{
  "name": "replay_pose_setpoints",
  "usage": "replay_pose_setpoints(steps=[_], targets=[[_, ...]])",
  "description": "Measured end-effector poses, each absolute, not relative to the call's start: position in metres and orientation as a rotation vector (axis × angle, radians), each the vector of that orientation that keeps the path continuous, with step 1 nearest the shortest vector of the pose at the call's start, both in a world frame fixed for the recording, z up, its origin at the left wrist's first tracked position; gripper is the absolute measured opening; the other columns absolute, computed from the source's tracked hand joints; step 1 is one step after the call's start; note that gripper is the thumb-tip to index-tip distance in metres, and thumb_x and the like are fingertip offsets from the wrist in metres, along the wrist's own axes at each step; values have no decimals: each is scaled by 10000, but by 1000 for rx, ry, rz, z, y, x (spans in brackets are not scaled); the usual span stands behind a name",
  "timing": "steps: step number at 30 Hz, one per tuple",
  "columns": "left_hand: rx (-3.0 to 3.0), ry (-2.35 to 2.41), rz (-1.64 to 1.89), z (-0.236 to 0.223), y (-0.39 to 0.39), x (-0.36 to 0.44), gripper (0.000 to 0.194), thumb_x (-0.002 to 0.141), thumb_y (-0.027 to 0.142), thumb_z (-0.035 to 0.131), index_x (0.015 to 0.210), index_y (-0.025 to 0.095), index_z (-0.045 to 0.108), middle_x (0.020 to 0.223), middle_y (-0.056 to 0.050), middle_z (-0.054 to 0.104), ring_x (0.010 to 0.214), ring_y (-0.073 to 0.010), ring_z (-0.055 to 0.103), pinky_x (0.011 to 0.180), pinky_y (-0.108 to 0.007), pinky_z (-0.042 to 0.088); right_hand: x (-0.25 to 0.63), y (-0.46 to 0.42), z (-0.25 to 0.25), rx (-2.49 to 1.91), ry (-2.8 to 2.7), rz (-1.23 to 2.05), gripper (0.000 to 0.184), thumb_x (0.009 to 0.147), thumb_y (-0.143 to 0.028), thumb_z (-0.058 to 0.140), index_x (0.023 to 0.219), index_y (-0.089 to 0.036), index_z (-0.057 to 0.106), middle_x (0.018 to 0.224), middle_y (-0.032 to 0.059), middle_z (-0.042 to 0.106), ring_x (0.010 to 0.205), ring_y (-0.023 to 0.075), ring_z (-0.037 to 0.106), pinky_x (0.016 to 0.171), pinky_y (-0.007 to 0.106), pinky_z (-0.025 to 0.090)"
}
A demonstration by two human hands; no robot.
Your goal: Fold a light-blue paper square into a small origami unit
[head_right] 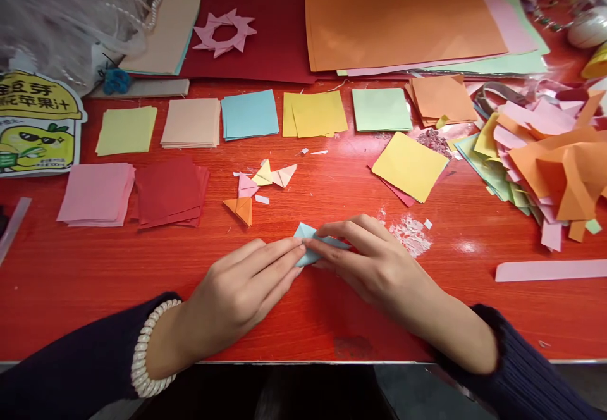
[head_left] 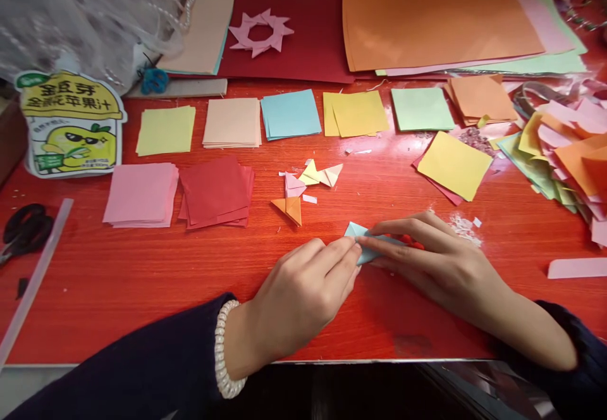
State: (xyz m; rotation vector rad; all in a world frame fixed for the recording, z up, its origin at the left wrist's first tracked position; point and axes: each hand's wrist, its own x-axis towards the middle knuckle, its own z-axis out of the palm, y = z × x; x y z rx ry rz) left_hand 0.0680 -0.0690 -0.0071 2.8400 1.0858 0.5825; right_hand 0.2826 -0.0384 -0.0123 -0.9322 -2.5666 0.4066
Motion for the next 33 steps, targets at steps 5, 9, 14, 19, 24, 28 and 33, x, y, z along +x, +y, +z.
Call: replay_pose_setpoints(steps=[5,9,14,19,24,28,33], targets=[[2850,1077,562,-8,-69,67,230,878,128,458,1075,74,563,1045,-89,646,955,-181,618,788,-326,549,284,-40,-13,-902,-2567,415,343,828,-69,501,1152,-173,538,1027,82,556,837,167,509,742,313,435],[2844,1084,573,-7,-69,67,221,885,122,439,1050,76,578,1029,-89,653,945,-178,622,772,-320,553,283,-40,-13,-892,-2569,389,323,833,-65,490,1136,-160,547,1025,91,555,836,168,503,741,315,435],[2844,1080,584,-6,-69,68,218,883,116,436,1032,71,588,1016,-85,659,929,-187,629,749,-327,561,281,-39,-13,-914,-2569,355,290,842,-94,486,1111,-166,571,990,86,578,810,167,513,723,313,442],[2841,1089,587,-7,-68,68,228,885,109,425,1041,71,586,1021,-81,658,925,-190,631,731,-326,565,281,-38,-13,-929,-2570,345,285,852,-112,474,1109,-178,578,983,82,591,802,165,527,722,307,445],[2861,1086,573,-7,-68,68,229,881,108,437,1053,61,581,1033,-87,654,936,-191,626,743,-326,561,282,-38,-12,-930,-2578,332,285,845,-99,478,1102,-163,581,973,90,590,789,167,522,703,307,443],[2865,1094,562,-8,-69,69,233,882,116,442,1064,60,575,1037,-87,652,939,-186,624,751,-319,558,281,-38,-12,-933,-2583,313,294,843,-102,485,1115,-165,574,982,92,587,785,167,515,705,312,442],[2868,1095,553,-6,-68,69,230,883,106,431,1053,64,580,1034,-86,652,934,-184,624,740,-316,558,282,-38,-13,-926,-2590,275,293,839,-96,489,1110,-161,576,971,94,586,776,166,508,695,311,439]])
